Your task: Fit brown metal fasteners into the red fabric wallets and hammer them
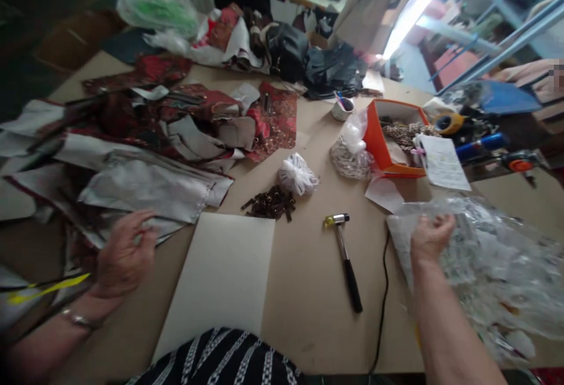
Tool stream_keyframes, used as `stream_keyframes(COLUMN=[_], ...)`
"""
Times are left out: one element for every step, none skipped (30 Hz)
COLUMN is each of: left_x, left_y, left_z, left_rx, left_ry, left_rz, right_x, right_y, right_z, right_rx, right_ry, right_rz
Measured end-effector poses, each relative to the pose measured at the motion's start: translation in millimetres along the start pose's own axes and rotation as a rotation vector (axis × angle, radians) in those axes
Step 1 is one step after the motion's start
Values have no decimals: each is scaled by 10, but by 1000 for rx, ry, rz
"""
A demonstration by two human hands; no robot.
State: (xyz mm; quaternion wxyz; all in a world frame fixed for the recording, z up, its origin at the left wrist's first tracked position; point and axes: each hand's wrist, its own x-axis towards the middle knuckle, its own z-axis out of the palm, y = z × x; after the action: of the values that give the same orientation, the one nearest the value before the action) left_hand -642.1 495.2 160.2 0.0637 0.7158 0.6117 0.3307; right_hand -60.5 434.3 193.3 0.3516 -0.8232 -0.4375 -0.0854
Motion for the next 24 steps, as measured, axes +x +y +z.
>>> stream_keyframes(left_x=[-51, -89, -115, -134, -149, -161, -173, -186, -200, -214, -229, -242, -254, -262, -268, -272, -273, -272, -271, -268, -264, -260, -256, -253], left_y=[20, 65, 125, 190, 252, 304, 344, 370, 383, 386, 381, 370, 357, 343, 331, 322, 317, 317, 320, 326, 333, 340, 348, 355], left_z=[78, 173, 276, 378, 476, 566, 646, 716, 773, 819, 853, 877, 892, 900, 903, 903, 901, 899, 896, 895, 894, 894, 893, 889], left_rx=[-9, -25, -37, -35, -16, 16, 59, 110, 163, 212, 253, 283, 301, 309, 308, 299, 287, 271, 255, 240, 228, 218, 212, 208], left_ry=[-36, -86, -147, -203, -248, -281, -301, -312, -317, -323, -331, -341, -348, -352, -354, -356, -361, -368, -376, -385, -393, -401, -405, -410], left_rz=[67, 143, 219, 286, 341, 389, 425, 450, 462, 469, 474, 476, 478, 479, 477, 472, 462, 450, 437, 424, 413, 404, 395, 387], right_x=[-160, -341, -527, -701, -844, -946, -997, -998, -955, -877, -779, -675, -574, -485, -410, -348, -293, -240, -183, -118, -44, 36, 116, 190], right_y=[-117, -264, -437, -624, -814, -998, -1166, -1313, -1437, -1539, -1621, -1687, -1739, -1780, -1810, -1827, -1831, -1818, -1787, -1735, -1664, -1576, -1476, -1371], right_z=[100, 208, 325, 453, 590, 735, 885, 1037, 1188, 1332, 1465, 1583, 1684, 1764, 1825, 1867, 1892, 1903, 1901, 1889, 1867, 1834, 1792, 1738], right_rx=[20, 45, 73, 102, 99, 83, 53, 12, -29, -69, -104, -134, -162, -187, -207, -222, -232, -236, -237, -239, -244, -251, -258, -264], right_ry=[-71, -162, -288, -423, -518, -576, -598, -593, -575, -557, -547, -549, -564, -587, -607, -622, -630, -632, -629, -619, -605, -588, -568, -548], right_rz=[-41, -99, -185, -352, -499, -616, -676, -679, -643, -578, -508, -449, -413, -400, -402, -411, -419, -418, -407, -385, -356, -323, -290, -259])
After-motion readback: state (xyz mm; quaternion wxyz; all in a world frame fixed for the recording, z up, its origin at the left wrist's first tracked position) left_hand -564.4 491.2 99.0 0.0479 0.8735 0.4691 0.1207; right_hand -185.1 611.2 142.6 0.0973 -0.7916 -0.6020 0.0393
